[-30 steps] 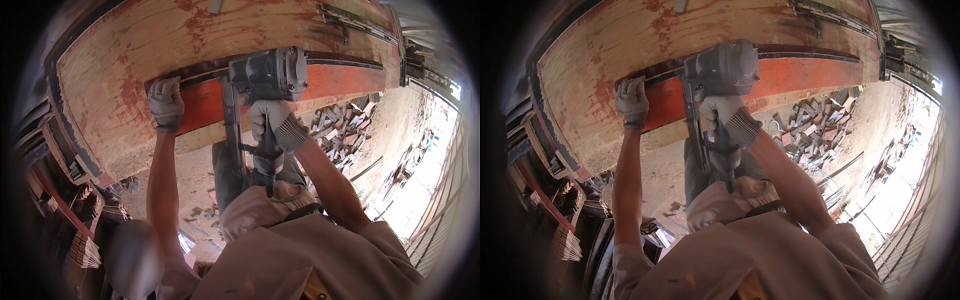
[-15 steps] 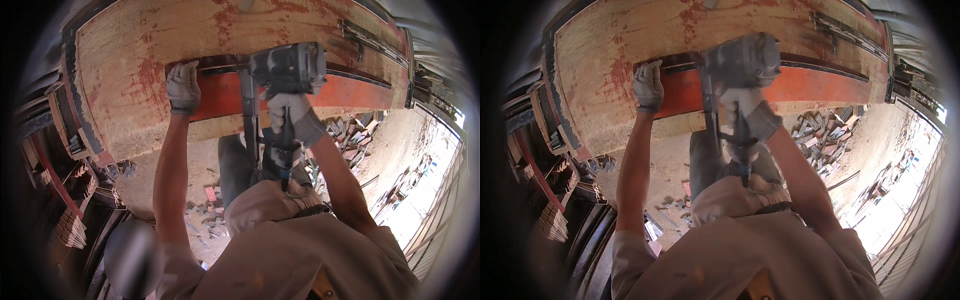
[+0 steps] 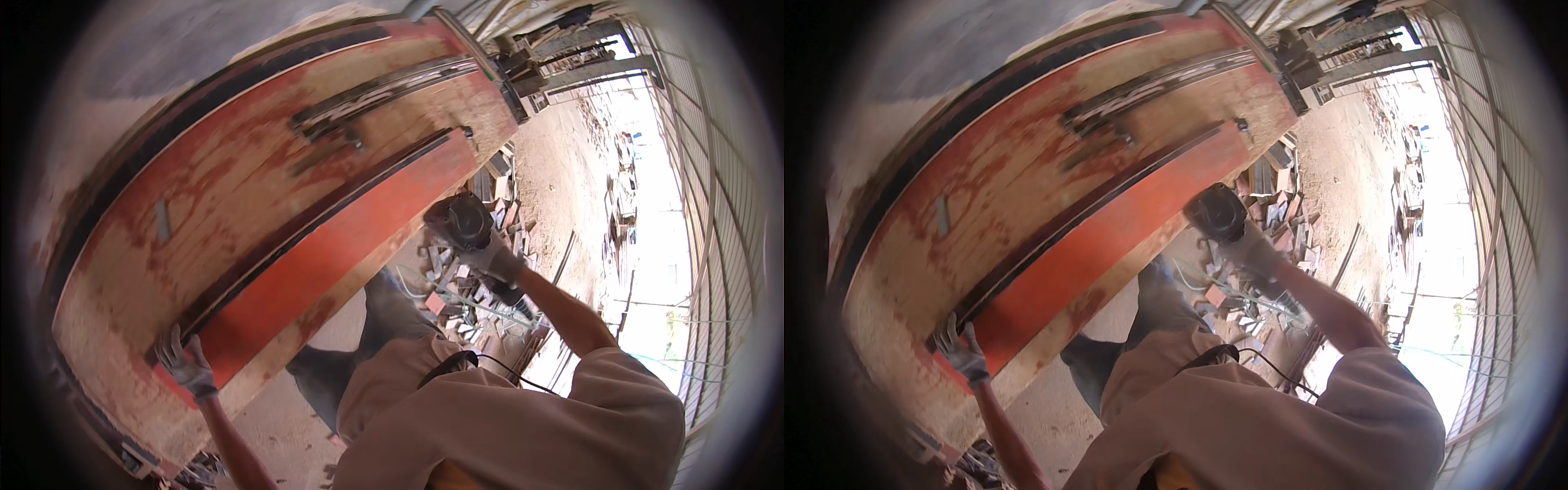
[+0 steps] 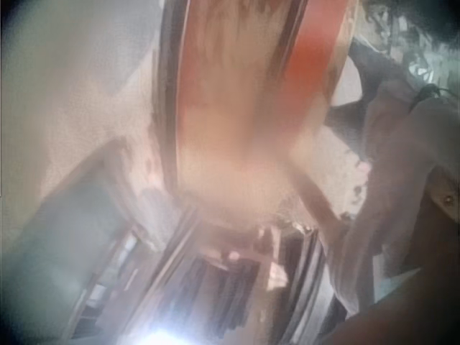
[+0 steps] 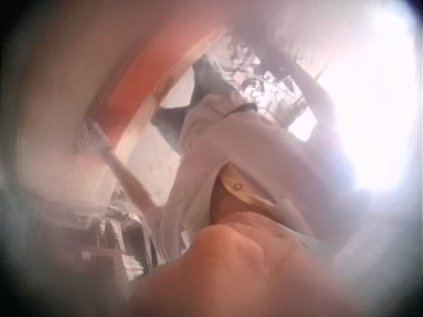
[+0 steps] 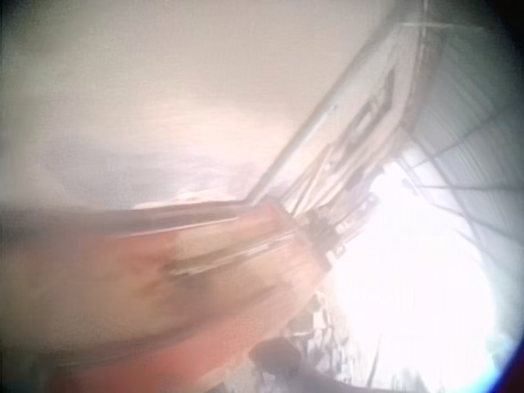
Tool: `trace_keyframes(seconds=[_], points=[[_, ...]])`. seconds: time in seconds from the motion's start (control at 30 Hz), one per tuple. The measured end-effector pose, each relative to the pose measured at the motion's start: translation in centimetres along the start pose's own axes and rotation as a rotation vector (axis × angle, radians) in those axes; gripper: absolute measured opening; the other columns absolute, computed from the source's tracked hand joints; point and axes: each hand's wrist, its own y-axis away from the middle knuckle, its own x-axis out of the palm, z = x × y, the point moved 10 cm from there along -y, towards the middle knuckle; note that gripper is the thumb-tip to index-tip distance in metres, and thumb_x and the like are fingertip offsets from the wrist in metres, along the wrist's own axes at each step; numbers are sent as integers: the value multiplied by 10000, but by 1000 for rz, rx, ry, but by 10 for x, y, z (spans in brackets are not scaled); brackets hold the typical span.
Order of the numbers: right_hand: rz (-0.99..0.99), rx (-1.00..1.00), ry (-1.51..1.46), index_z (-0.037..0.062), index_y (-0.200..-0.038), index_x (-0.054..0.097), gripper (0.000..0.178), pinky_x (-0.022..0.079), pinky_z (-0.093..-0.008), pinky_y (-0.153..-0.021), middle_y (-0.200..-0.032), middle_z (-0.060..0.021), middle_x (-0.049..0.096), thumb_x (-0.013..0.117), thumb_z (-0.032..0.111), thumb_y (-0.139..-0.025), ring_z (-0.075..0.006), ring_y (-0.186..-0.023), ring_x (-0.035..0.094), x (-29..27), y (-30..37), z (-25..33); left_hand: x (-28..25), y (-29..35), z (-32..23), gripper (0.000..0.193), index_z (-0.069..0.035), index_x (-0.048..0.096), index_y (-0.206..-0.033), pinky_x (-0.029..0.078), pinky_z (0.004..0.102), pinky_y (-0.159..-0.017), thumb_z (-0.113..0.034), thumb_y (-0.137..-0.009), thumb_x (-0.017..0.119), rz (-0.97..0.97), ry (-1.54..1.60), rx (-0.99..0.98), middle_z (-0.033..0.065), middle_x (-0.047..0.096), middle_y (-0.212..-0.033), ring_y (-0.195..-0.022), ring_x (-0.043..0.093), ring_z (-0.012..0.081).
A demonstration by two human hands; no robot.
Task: The person assembles wooden panels by measuring, cutting, and nailing them together on a workbench. They handle multiple pieces, align edges, and use a nail gun to secure joints.
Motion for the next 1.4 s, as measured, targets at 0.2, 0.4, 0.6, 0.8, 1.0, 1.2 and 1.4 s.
trace_keyframes(seconds=[0.2,0.4,0.6,0.8,1.0,1.2,1.4], points=[[-290,-55,417,26,-1065,758,357,587,-439,-813,-922,-207,763,744,303,-840,-328,-933,762,-184,-284,-162,103,-63,-201,525,-41,601,-1392,390,578,-1177,-383,-1003,685,106,9,-45,169,642,-1353,-1271,581,414],[-493,-400,460,63,-1377,631,527,523,-442,-1051,-1280,-260,702,615,77,-850,-405,-1254,652,-288,-554,-197,166,-96,-277,446,-52,635,-1298,423,581,-1138,-417,-1044,597,233,15,-37,162,678,-1216,-1178,611,426],[-403,-204,621,59,-1430,548,650,533,-507,-1019,-1322,-285,661,750,300,-861,-441,-1226,648,-267,-613,-167,173,-90,-279,384,-46,641,-1180,437,595,-1079,-397,-1068,531,225,-110,-15,159,670,-1135,-1121,613,419],[-165,-557,28,41,-1144,665,316,588,-448,-780,-1044,-147,705,620,330,-1026,-326,-906,707,-136,-500,7,171,-98,-280,351,-54,647,-1159,405,609,-1120,-370,-1012,607,175,-74,-89,169,661,-1110,-1083,609,407],[813,494,-722,35,-1194,605,447,570,-328,-547,-1083,-146,714,517,463,-1098,-295,-772,713,198,-371,111,160,-94,-273,482,-66,633,-1194,417,607,-1098,-246,-794,835,163,-135,-121,134,655,-1046,-1074,627,364],[540,106,-789,93,-1031,601,175,521,-321,-503,-763,-70,640,536,254,-1042,-213,-608,617,241,-391,142,158,-82,-247,435,-66,663,-1133,362,556,-1185,-320,-807,799,184,125,-283,119,663,-1062,-1095,621,343],[1156,-114,-577,59,-1088,634,229,494,-315,-494,-713,-26,621,608,274,-1014,-184,-608,617,204,-154,237,153,-75,-238,437,-67,669,-1153,349,548,-1201,-360,-843,765,174,307,-282,111,653,-1067,-1105,608,323]])
